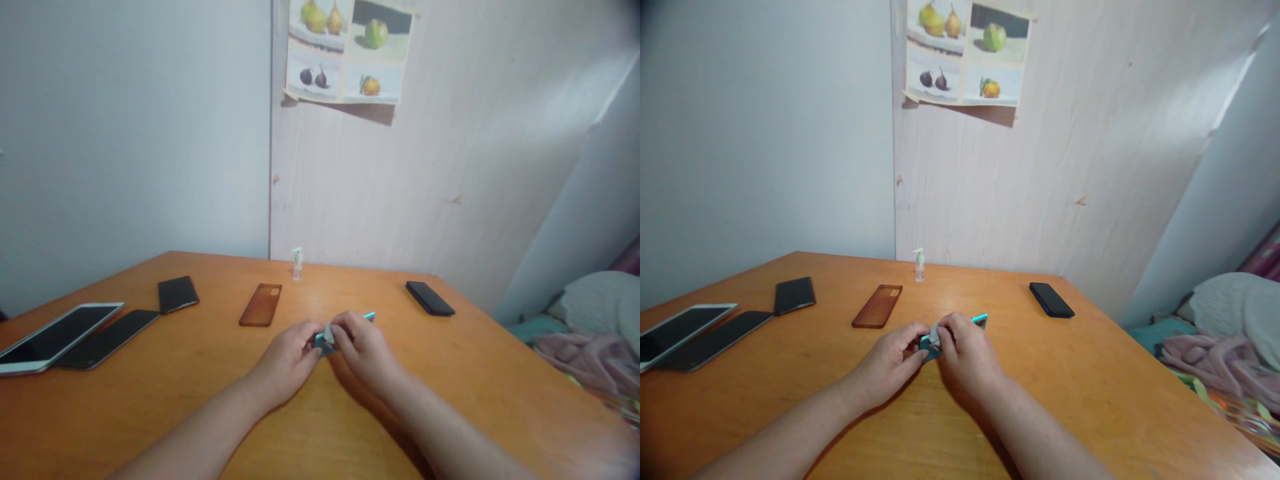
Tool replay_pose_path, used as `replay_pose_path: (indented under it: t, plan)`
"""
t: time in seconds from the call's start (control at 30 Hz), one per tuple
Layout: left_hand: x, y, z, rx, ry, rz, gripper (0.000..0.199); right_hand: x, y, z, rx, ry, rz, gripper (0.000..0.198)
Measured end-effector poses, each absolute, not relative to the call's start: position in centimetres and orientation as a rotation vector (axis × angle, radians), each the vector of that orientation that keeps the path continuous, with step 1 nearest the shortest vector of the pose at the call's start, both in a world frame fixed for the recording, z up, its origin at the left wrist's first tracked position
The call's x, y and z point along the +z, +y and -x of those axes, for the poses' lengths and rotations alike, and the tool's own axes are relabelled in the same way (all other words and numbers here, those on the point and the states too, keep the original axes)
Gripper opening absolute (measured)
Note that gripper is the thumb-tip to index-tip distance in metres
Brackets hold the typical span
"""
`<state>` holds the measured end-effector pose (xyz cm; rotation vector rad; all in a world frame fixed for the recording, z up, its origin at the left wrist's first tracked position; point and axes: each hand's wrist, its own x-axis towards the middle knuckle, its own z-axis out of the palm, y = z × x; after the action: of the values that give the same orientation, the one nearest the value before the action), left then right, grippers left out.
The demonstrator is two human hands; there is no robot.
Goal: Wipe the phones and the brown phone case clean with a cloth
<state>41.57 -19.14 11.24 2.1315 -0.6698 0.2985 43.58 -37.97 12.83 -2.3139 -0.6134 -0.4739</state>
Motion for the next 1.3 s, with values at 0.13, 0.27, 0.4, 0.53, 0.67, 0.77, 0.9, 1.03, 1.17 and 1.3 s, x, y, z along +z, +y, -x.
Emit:
replay_pose_path:
  t: [0.13,0.27,0.4,0.53,0.67,0.77,0.9,1.03,1.17,1.3]
  plan:
    - [11.4,-19.0,-41.5,0.291,-0.654,-2.142,0.024,13.1,-40.6,-45.3,-0.543,-0.337,2.408,0.021]
    - [11.4,-19.0,-41.6,0.280,-0.656,-2.145,0.022,13.0,-43.6,-47.7,-0.734,-0.194,2.413,0.017]
    - [11.2,-19.1,-41.6,0.269,-0.646,-2.105,0.024,13.1,-42.0,-46.5,-0.734,-0.423,2.349,0.017]
    - [11.1,-19.1,-41.7,0.254,-0.654,-2.020,0.023,13.6,-38.5,-43.3,-0.543,-0.843,2.247,0.015]
    - [10.9,-19.1,-41.9,0.248,-0.630,-1.988,0.023,13.6,-38.4,-43.2,-0.498,-0.907,2.231,0.020]
    - [10.8,-19.0,-42.1,0.221,-0.580,-1.965,0.026,13.1,-40.3,-45.5,-0.583,-0.711,2.273,0.021]
    - [10.6,-18.9,-42.4,0.191,-0.542,-1.935,0.022,12.8,-42.9,-48.1,-0.657,-0.415,2.364,0.024]
    - [10.3,-18.8,-42.7,0.178,-0.502,-1.911,0.022,12.4,-44.2,-49.4,-0.524,-0.200,2.514,0.026]
    - [10.1,-18.6,-43.1,0.168,-0.479,-1.883,0.025,11.1,-44.5,-49.9,-0.313,-0.149,2.563,0.022]
    - [9.9,-18.3,-43.5,0.144,-0.443,-1.869,0.027,10.3,-44.6,-49.9,-0.255,-0.121,2.551,0.015]
